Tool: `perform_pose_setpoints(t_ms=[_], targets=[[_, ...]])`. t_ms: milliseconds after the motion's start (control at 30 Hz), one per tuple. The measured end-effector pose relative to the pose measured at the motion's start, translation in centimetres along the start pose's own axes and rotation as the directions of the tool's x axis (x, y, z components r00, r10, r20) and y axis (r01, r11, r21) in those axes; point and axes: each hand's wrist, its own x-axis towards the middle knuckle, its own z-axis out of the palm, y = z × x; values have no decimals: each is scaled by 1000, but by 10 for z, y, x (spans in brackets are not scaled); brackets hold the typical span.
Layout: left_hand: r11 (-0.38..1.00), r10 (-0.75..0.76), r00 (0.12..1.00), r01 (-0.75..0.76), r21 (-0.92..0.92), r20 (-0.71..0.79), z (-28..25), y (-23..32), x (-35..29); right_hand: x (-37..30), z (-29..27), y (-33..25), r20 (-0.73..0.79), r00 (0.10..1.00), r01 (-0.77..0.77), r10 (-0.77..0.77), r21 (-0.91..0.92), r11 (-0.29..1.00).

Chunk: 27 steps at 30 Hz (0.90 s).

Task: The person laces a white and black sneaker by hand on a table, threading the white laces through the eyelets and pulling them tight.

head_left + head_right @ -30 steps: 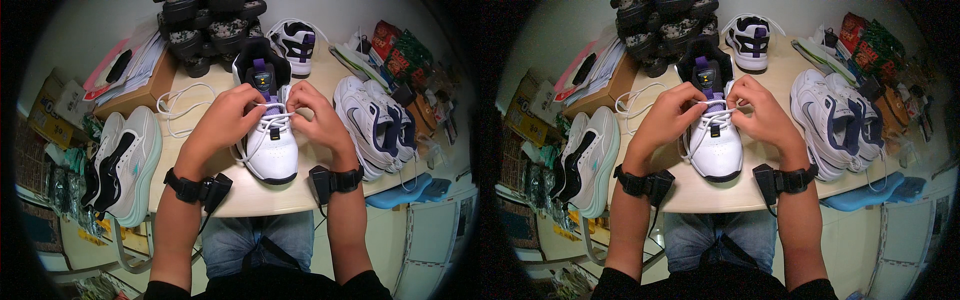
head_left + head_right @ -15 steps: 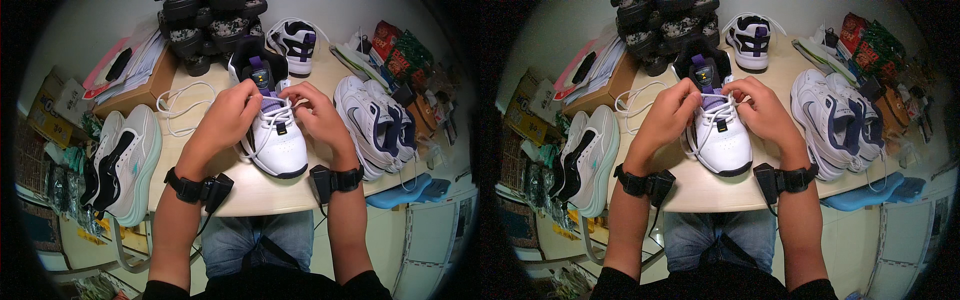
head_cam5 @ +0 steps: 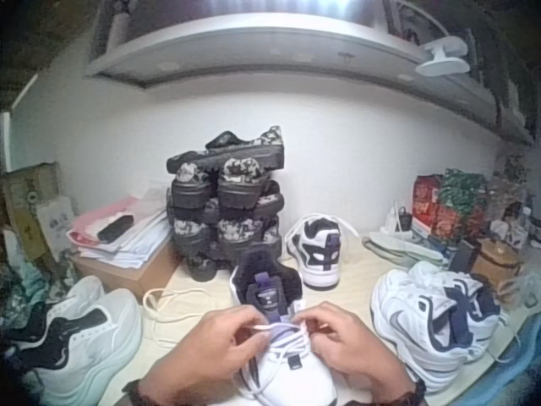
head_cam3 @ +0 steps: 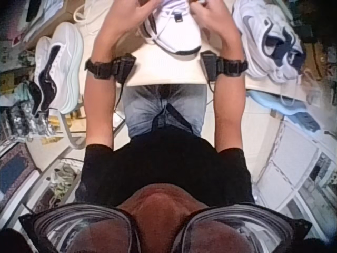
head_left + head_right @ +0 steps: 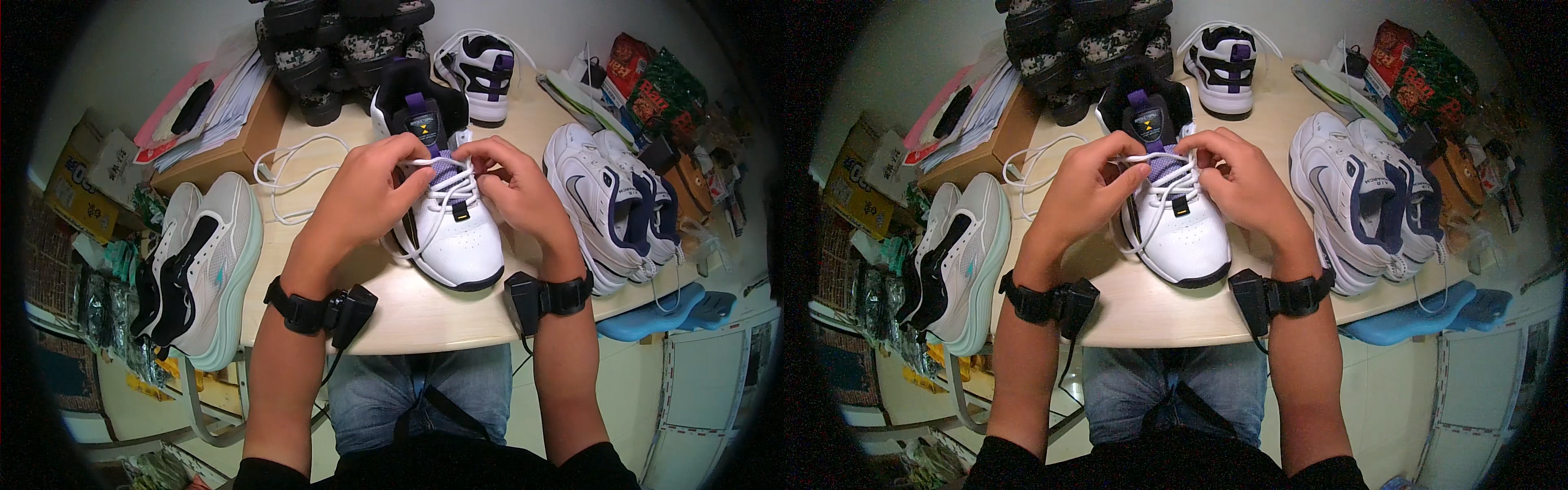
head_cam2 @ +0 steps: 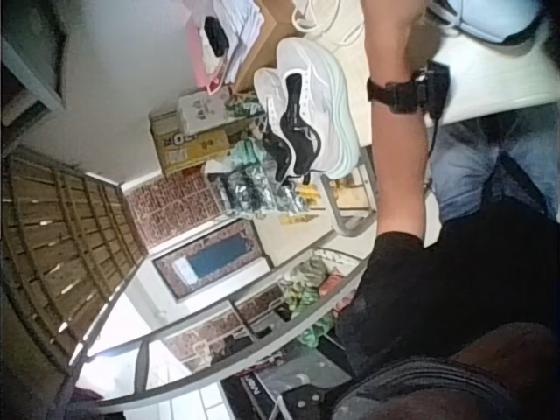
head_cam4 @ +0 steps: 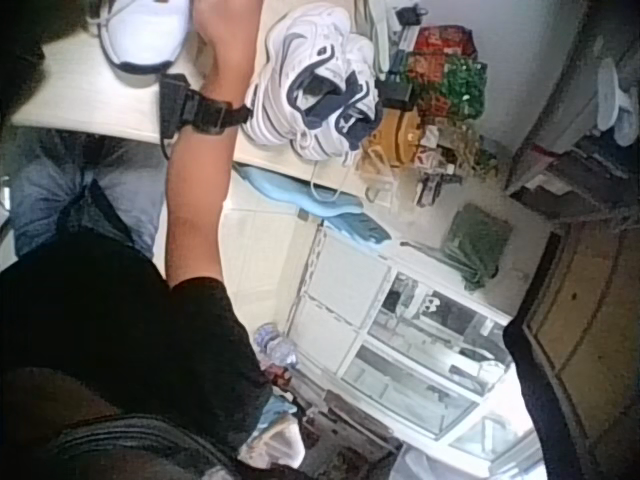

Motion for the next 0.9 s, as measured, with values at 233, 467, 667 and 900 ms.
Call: perform_pose_setpoints(t_ms=[233,467,667,900], targets=[[995,57,998,-53,87,-37,0,-3,2,-1,4,-5,27,998,-63,62,52,997],[997,21,999,-17,73,-46,0,-6,3,-1,0,-5,3,990,143,-143,-97,985],[997,8,998,-3,80,-64,-1,-6,3,-1,6,-5,56,990,129,-126,-41,991],[997,11,999,-7,79,-49,-3,-6,3,-3,7,-3,60,988,143,-143,4,990]])
